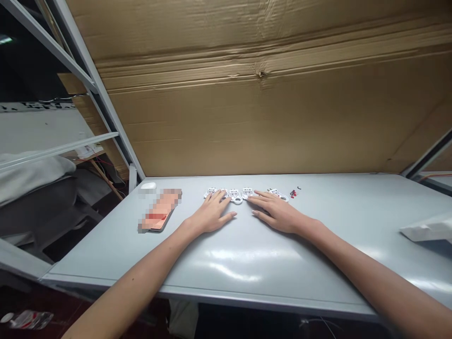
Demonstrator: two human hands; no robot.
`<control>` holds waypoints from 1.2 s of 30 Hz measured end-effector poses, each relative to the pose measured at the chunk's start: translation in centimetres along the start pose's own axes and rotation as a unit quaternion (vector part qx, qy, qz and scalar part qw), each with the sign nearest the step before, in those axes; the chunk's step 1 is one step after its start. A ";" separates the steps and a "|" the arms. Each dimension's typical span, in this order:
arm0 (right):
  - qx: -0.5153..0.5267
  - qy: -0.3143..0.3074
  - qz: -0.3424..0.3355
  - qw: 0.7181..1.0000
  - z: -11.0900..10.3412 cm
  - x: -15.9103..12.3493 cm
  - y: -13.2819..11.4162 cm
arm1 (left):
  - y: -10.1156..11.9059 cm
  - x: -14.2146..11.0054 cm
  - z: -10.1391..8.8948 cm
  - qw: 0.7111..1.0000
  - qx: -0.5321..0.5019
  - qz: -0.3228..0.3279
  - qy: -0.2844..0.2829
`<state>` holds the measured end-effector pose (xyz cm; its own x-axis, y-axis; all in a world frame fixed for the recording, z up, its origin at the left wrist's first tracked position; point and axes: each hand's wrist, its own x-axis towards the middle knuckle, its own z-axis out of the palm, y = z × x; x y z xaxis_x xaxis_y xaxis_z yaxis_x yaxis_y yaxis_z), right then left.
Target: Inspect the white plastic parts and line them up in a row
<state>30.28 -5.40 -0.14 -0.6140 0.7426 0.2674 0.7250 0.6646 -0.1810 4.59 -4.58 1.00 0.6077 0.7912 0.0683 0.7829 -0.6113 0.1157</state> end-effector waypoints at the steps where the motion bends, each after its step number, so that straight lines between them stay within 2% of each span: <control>1: 0.006 0.002 -0.009 1.000 -0.2 0.0 -0.1 | 0.0 0.0 0.0 1.000 -0.001 0.002 0.002; 6: 0.021 -0.002 -0.032 0.999 -1.2 0.0 -0.7 | -0.1 0.0 0.0 1.000 -0.003 0.001 0.004; 13: 0.033 -0.001 -0.043 0.999 -1.2 -0.2 -0.5 | 0.0 -0.1 -0.1 1.000 -0.003 0.002 0.002; 23: 0.068 0.001 -0.023 0.997 -1.5 -0.3 -0.4 | -0.2 -0.1 0.2 1.000 -0.012 0.006 0.017; 28: 0.048 0.023 0.009 0.999 -2.0 -0.6 0.6 | -0.3 -0.1 0.2 1.000 -0.015 -0.001 0.013; 32: 0.018 -0.023 0.041 0.999 -2.9 -1.3 1.5 | -0.3 -0.1 0.2 1.000 -0.018 0.002 0.019; 36: 0.035 -0.057 0.054 0.996 -3.6 -1.8 1.9 | -0.2 -0.1 0.1 1.000 -0.012 -0.001 0.012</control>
<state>33.88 -5.79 2.48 -0.5679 0.8119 0.1350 0.7674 0.5816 -0.2700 4.36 -4.55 0.86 0.6023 0.7930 0.0915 0.7807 -0.6090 0.1397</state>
